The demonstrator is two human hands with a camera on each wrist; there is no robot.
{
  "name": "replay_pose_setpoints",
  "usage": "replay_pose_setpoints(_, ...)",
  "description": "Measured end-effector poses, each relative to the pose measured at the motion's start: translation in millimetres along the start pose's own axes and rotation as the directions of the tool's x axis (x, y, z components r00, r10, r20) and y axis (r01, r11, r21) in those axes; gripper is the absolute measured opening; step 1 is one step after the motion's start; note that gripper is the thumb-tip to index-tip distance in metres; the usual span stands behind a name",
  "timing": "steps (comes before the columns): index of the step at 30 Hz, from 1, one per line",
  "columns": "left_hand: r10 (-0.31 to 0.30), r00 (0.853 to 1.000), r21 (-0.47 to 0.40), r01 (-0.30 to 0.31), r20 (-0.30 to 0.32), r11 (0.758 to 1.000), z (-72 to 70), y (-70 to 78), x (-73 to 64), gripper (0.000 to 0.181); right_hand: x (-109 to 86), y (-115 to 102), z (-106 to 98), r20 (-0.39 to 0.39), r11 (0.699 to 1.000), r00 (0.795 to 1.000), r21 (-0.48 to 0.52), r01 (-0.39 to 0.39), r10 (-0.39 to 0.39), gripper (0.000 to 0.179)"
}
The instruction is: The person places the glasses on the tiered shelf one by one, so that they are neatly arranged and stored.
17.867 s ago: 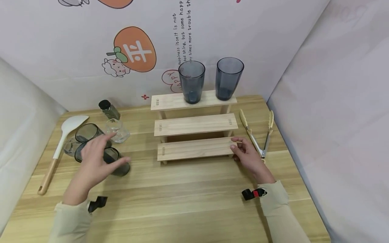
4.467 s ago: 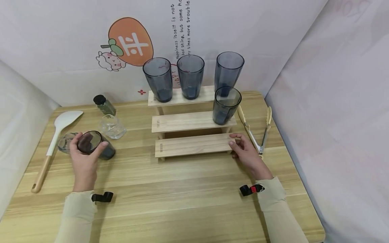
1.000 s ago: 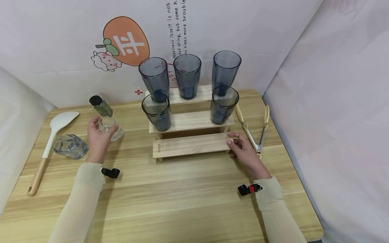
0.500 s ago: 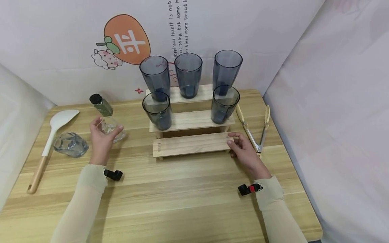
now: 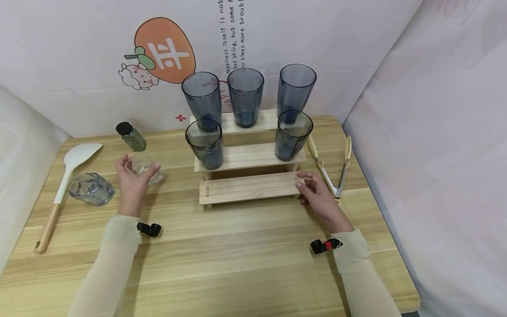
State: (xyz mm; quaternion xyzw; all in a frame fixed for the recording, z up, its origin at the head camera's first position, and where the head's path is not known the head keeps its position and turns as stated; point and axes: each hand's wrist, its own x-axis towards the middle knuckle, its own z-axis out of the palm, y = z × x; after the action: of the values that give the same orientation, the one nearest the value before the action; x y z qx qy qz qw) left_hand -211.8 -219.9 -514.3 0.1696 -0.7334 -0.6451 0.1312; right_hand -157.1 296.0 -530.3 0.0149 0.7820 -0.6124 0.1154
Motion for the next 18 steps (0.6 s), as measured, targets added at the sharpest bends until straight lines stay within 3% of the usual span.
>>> replay_pose_setpoints(4,-0.006,1.0,-0.028,0.005,-0.027,1.0,1.3,-4.0,-2.5,0.106,0.3,-1,1,-0.001,1.0,1.0,0.0,-0.009,0.009,0.048)
replay_pose_setpoints(10,0.0,0.998,0.024,0.001,-0.056,1.0,1.2,-5.7,-3.8,0.094,0.5,-1,1,0.006,1.0,1.0,0.007,-0.008,0.008,0.05)
replay_pose_setpoints(14,0.018,1.0,0.019,-0.018,-0.013,1.0,1.4,-5.1,-7.2,0.084,0.3,0,0,-0.001,1.0,1.0,0.008,-0.007,0.007,0.05)
replay_pose_setpoints(18,0.065,0.996,0.015,-0.066,0.069,0.998,1.4,2.8,-19.5,0.079,0.2,-1,-1,0.003,1.0,1.0,0.013,0.001,-0.001,0.05)
